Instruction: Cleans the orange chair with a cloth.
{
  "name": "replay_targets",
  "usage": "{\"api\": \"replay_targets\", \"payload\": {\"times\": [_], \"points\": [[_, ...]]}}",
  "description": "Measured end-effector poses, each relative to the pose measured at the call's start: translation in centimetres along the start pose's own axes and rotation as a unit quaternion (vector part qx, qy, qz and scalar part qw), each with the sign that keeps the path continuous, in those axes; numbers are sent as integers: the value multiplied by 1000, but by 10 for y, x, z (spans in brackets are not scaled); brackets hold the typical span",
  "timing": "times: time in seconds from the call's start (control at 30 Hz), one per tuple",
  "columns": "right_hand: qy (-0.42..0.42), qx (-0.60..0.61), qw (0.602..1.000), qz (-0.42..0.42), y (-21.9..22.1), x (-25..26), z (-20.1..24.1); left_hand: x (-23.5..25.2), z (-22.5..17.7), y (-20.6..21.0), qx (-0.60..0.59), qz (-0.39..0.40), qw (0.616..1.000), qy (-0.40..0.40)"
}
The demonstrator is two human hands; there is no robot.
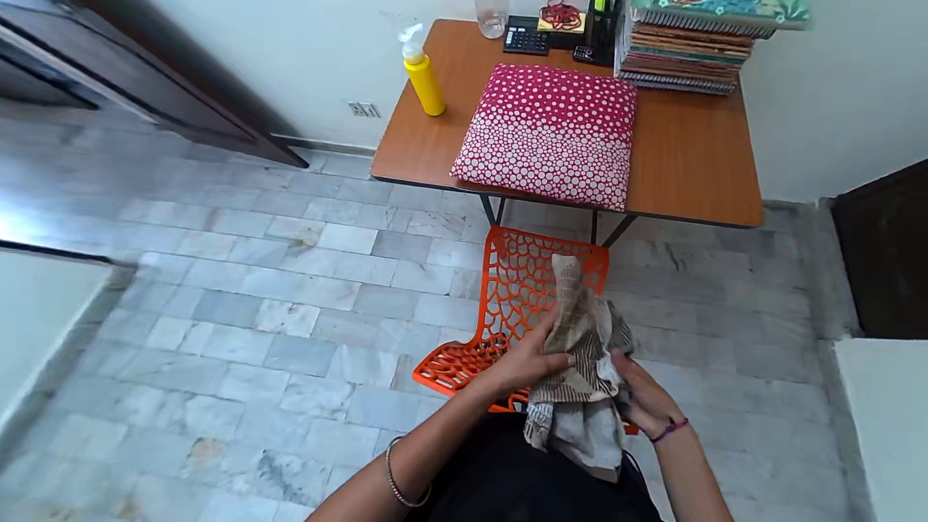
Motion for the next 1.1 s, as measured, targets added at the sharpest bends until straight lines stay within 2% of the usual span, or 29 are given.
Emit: {"api": "replay_targets", "payload": {"times": [0.07,0.13,0.17,0.2,0.27,0.3,0.33,0.4,0.43,0.5,0.57,0.63,0.73,0.77,0.83,0.93,1.0,1.1], "points": [[17,-87,994,-65,11,10,2,4,2,4,9,2,1000,-4],[-33,-176,978,-107,5,13,17,5,10,-9,39,-23,999,-11],[-72,-245,961,-101,-1,11,31,2,17,-22,59,-53,997,-12],[-111,-340,930,-80,-4,8,47,-2,26,-40,78,-96,992,-11],[-157,-542,826,-19,-4,1,72,-10,55,-85,122,-206,971,-4],[-147,-622,769,15,0,-1,74,-14,73,-107,147,-255,956,-13],[-102,-687,718,52,4,0,69,-18,91,-126,166,-291,942,-29],[60,-752,640,146,13,7,36,-24,125,-155,182,-345,918,-64],[133,-750,616,200,18,10,11,-26,141,-164,170,-360,914,-82],[197,-714,606,290,36,17,-44,-29,166,-173,88,-374,915,-120],[200,-682,617,338,73,27,-81,-32,174,-174,-41,-382,913,-135],[171,-642,650,368,122,39,-100,-33,176,-172,-126,-400,899,-126],[102,-572,698,418,193,55,-121,-34,179,-171,-189,-413,886,-90],[84,-562,701,431,208,59,-126,-34,180,-172,-207,-413,884,-73],[64,-567,680,461,219,64,-133,-34,182,-173,-237,-419,874,-63],[87,-623,598,497,178,66,-137,-34,183,-173,-249,-428,864,-85],[157,-673,541,479,113,66,-136,-34,177,-174,-182,-419,888,-56],[276,-740,475,389,8,65,-120,-30,165,-172,-19,-379,925,20]]}}
Point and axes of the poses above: each hand's wrist, its own x-axis towards the middle knuckle, its own y-axis out of the palm, z = x × y, the point moved 7 cm from there along x, towards the middle knuckle, and after that the axes turned 13 degrees about -y, right-handed, at the moved point
